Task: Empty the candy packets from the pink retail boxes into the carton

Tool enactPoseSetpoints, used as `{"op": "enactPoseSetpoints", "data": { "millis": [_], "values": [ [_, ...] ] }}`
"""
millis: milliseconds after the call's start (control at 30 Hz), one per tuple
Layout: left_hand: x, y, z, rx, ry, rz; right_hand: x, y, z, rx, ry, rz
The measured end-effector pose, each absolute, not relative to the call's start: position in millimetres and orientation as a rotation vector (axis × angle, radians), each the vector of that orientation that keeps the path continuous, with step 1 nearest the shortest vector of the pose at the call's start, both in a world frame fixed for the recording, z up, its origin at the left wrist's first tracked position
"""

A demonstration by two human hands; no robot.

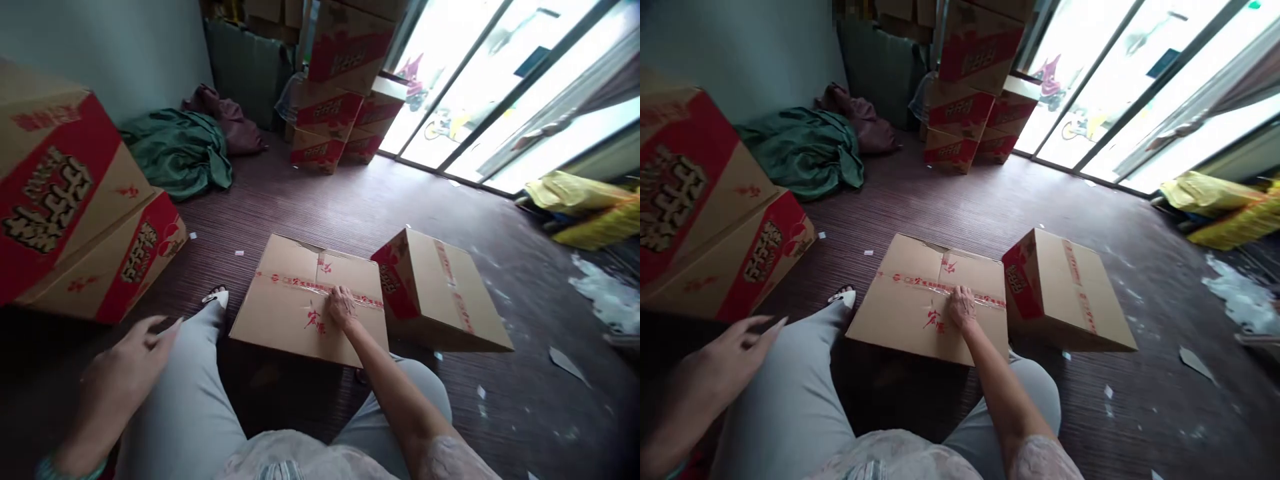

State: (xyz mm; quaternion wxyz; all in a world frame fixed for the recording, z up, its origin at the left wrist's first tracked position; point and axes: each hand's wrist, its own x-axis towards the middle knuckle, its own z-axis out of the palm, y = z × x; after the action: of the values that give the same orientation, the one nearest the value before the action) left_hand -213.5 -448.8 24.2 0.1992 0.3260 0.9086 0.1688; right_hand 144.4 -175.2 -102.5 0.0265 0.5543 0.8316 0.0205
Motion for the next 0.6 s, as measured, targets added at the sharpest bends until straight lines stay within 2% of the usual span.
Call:
{"op": "enactPoseSetpoints", "data": {
  "millis": [100, 233, 400, 600],
  "values": [
    [-183.3, -353.7, 28.8, 1.187, 2.426, 0.394, 170.1, -169.3, -96.5, 1.771, 2.520, 0.056],
    [-141.5, -272.9, -4.8, 1.690, 2.202, 0.247, 204.8, -170.2, -87.6, 1.757, 2.486, 0.035],
    [-100.3, -248.2, -61.8, 1.930, 1.973, 0.230, 207.7, -157.6, -89.9, 1.769, 2.431, -0.003],
    [-82.5, -233.9, -72.0, 1.889, 1.993, 0.231, 198.1, -136.9, -84.1, 1.791, 2.329, -0.060]
  ]
}}
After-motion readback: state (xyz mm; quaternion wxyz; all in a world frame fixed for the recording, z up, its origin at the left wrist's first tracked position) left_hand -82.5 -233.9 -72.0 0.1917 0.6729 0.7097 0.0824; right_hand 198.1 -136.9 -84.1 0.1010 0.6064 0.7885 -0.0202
